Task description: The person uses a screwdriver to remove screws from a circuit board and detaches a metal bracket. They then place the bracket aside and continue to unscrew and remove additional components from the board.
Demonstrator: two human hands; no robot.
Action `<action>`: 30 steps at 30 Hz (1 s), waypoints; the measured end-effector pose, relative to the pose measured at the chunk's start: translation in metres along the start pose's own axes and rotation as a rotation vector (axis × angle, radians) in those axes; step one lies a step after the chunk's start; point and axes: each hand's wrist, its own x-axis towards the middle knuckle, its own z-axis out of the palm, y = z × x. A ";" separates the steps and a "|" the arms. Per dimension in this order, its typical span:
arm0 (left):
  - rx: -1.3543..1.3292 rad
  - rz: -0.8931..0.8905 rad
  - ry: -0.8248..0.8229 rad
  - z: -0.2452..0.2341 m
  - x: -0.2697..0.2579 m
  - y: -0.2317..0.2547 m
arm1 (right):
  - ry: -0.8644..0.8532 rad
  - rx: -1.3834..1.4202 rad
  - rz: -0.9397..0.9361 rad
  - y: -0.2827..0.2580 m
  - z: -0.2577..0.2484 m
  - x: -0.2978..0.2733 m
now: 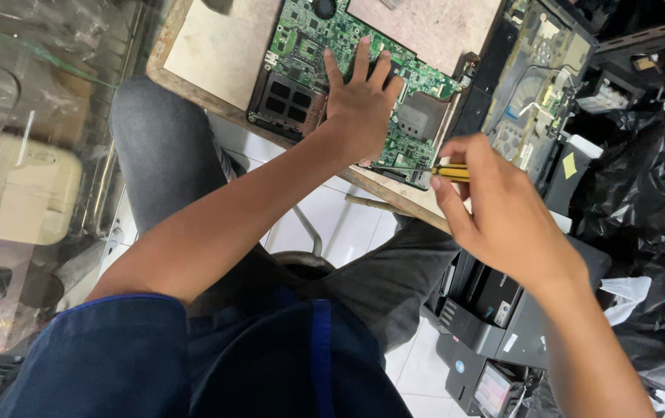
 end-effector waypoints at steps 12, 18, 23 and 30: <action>-0.024 0.041 0.101 0.011 0.010 -0.006 | 0.065 -0.118 -0.064 -0.002 -0.005 0.011; -0.586 0.563 0.402 0.057 -0.001 0.016 | 0.275 -0.132 0.123 0.037 0.032 0.032; -0.624 0.665 0.617 0.050 -0.003 0.006 | 0.206 0.013 -0.017 -0.012 -0.004 0.016; -0.672 0.746 0.631 0.047 -0.017 0.005 | 0.411 -0.348 -0.135 0.044 0.036 0.020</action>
